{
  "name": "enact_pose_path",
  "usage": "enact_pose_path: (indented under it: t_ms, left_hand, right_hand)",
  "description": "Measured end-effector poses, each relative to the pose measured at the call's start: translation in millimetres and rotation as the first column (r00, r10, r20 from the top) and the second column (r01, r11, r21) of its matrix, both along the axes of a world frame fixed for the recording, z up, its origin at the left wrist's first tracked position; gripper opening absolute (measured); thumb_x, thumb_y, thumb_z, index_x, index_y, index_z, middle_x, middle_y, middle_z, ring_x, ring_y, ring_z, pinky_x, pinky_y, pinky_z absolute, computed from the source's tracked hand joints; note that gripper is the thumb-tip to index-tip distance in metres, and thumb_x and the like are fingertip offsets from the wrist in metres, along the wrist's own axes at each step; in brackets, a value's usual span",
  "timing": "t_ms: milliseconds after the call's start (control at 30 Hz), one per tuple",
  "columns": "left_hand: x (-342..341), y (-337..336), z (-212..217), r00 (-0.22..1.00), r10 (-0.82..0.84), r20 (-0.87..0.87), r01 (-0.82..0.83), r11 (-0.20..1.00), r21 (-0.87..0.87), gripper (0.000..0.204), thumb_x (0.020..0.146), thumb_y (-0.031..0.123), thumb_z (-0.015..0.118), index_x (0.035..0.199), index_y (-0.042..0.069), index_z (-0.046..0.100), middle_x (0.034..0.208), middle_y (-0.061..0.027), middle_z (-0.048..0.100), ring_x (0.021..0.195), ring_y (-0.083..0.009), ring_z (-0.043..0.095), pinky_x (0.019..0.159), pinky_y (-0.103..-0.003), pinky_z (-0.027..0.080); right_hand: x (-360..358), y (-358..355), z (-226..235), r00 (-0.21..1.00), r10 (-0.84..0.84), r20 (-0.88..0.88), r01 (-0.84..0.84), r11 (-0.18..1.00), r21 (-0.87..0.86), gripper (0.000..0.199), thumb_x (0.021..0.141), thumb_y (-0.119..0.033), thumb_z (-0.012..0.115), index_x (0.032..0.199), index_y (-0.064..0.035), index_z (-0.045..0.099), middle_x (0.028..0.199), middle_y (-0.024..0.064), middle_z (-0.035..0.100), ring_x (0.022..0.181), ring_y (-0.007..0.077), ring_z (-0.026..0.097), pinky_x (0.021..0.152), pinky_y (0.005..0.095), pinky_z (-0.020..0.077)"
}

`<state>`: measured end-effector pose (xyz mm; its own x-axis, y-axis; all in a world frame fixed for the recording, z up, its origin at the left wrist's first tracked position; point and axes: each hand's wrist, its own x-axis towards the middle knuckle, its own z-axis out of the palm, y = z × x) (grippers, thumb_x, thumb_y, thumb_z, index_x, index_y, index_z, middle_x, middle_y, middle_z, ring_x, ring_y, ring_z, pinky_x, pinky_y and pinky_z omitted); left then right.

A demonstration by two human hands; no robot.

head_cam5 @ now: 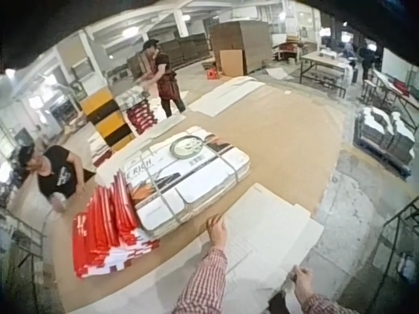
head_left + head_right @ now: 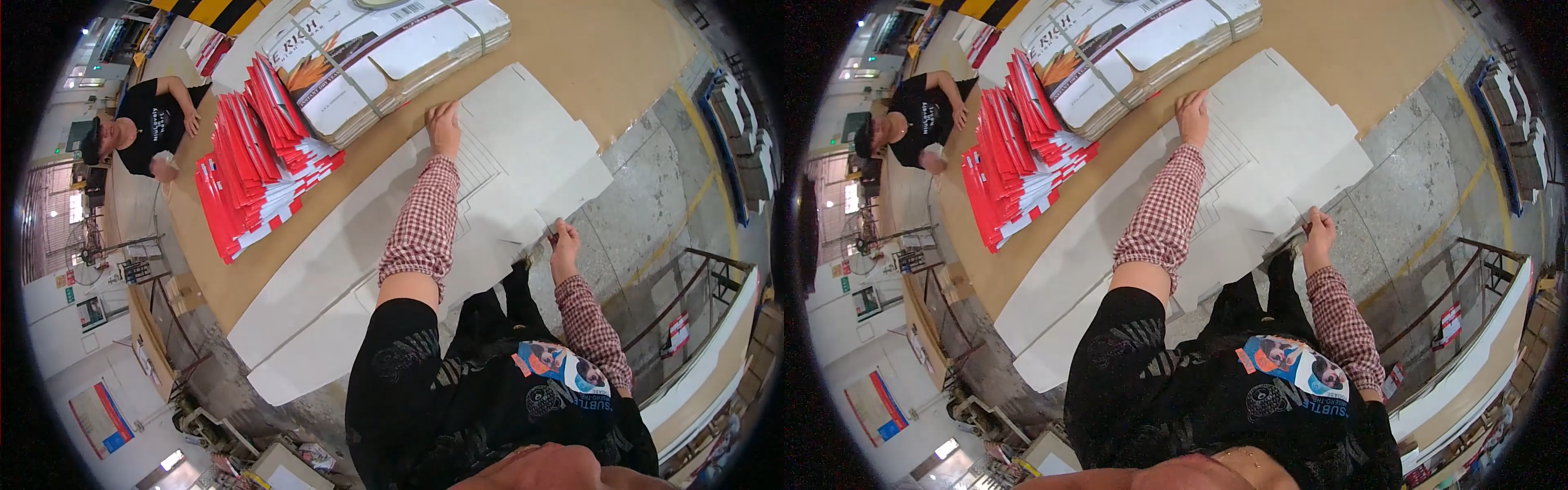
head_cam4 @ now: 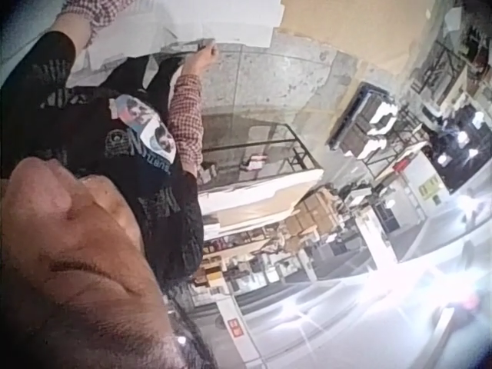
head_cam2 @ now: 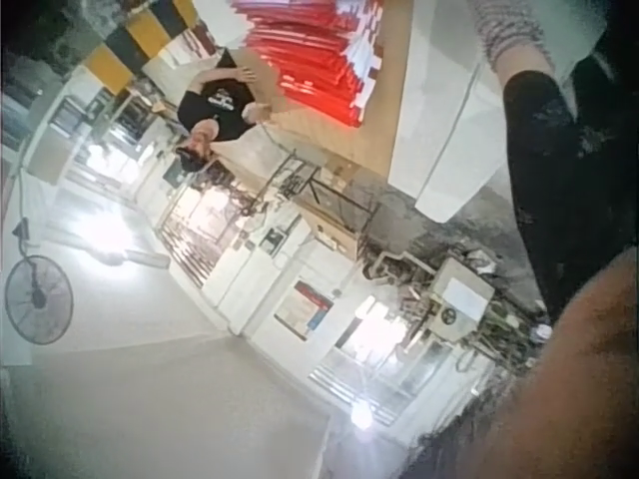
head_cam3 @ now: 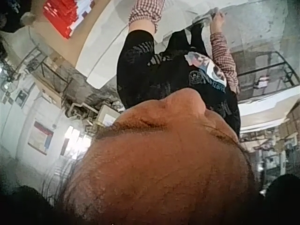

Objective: Manually folding and stacking large printed paper or cardboard sheets on a workshop table.

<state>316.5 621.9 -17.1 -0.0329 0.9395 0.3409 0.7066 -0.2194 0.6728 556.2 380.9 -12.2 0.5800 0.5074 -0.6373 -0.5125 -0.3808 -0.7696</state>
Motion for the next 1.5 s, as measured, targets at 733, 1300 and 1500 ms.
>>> enact_pose_path:
  t_ms: [733, 1300, 1500]
  left_hand:
    - [-2, 4, -9, 0.997, 0.045, -0.055, -0.042, 0.997, 0.062, 0.026, 0.076, 0.003, 0.054, 0.101, 0.001, 0.059, 0.108, -0.0097, 0.056, 0.103, -0.029, 0.045, 0.093, -0.037, 0.034]
    - [-5, 4, 0, 0.993, 0.101, 0.058, -0.104, 0.993, 0.056, 0.035, 0.071, -0.007, 0.044, 0.101, 0.003, 0.059, 0.104, -0.012, 0.057, 0.102, -0.0303, 0.047, 0.093, -0.039, 0.034]
    - [-4, 6, -4, 0.996, 0.071, 0.057, -0.073, 0.997, 0.04, 0.029, 0.075, -0.002, 0.048, 0.102, 0.004, 0.06, 0.102, -0.0116, 0.059, 0.102, -0.0286, 0.048, 0.093, -0.039, 0.033]
  right_hand:
    - [-1, -4, 12, 0.995, 0.094, -0.03, -0.092, 0.994, 0.065, 0.018, 0.08, -0.018, 0.064, 0.074, -0.0082, 0.051, 0.058, -0.0026, 0.048, 0.05, 0.0067, 0.047, 0.047, 0.022, 0.0404]
    - [9, 1, 2, 0.935, 0.312, 0.167, -0.317, 0.948, 0.003, 0.02, 0.082, -0.021, 0.062, 0.069, -0.0075, 0.055, 0.06, -0.0002, 0.053, 0.053, 0.0082, 0.05, 0.052, 0.0233, 0.0432]
    - [6, 3, 2, 0.954, 0.244, 0.171, -0.241, 0.97, -0.039, 0.021, 0.08, -0.018, 0.064, 0.067, -0.0044, 0.056, 0.057, 0.0012, 0.053, 0.049, 0.0095, 0.05, 0.047, 0.0242, 0.0435]
